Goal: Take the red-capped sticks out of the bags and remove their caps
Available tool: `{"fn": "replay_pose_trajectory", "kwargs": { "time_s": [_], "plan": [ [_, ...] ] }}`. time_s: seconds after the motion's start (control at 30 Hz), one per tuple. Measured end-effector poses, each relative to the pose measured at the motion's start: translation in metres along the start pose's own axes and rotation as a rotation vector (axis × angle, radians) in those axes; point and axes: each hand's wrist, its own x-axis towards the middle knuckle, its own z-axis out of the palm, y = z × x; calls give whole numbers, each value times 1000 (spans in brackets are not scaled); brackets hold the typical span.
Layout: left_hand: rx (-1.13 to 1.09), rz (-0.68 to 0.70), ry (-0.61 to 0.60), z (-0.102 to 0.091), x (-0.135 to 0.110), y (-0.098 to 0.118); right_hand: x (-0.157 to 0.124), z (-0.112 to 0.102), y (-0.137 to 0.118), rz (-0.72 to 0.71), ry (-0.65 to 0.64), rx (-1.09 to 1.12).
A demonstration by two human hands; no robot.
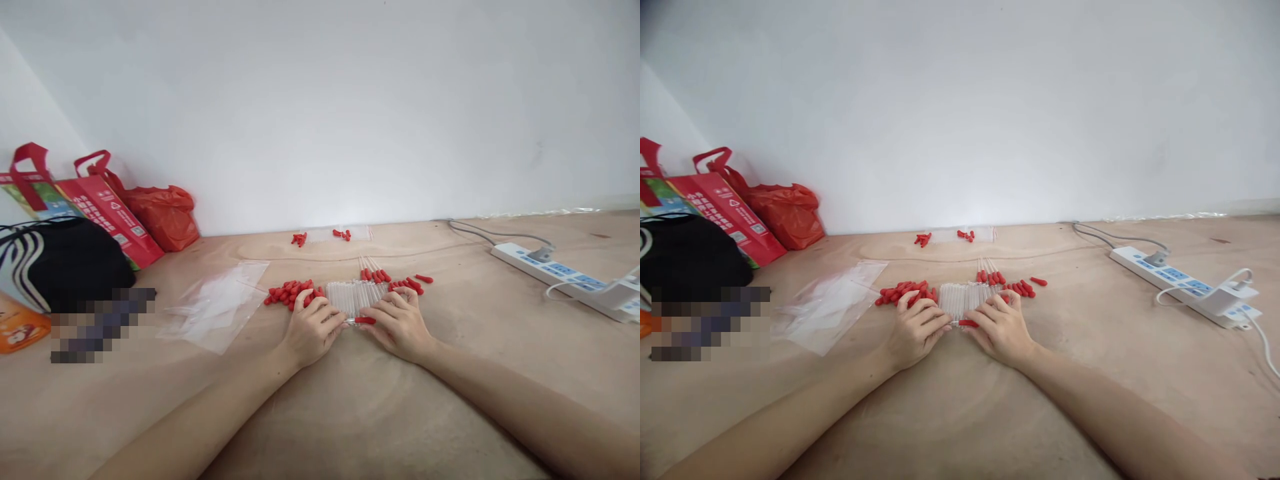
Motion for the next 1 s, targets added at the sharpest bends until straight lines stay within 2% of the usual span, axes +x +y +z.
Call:
{"fn": "replay_pose_trajectory", "kwargs": {
  "time_s": [0.13, 0.3, 0.83, 0.93, 1.0],
  "plan": [
    [17, 23, -47, -6, 0, 2, 0, -3, -2, -33, -22, -7],
    [34, 40, -44, -9, -1, 3, -3, -5, -2, -63, -60, -4],
    [30, 96, -39, -11, -3, 3, -7, -10, 0, -104, -65, 106],
    [29, 29, 1, -15, -11, -7, -12, -16, 11, -27, -42, 74],
    [26, -47, 20, -16, -17, -13, -13, -20, 23, 114, -39, 31]
  ]
}}
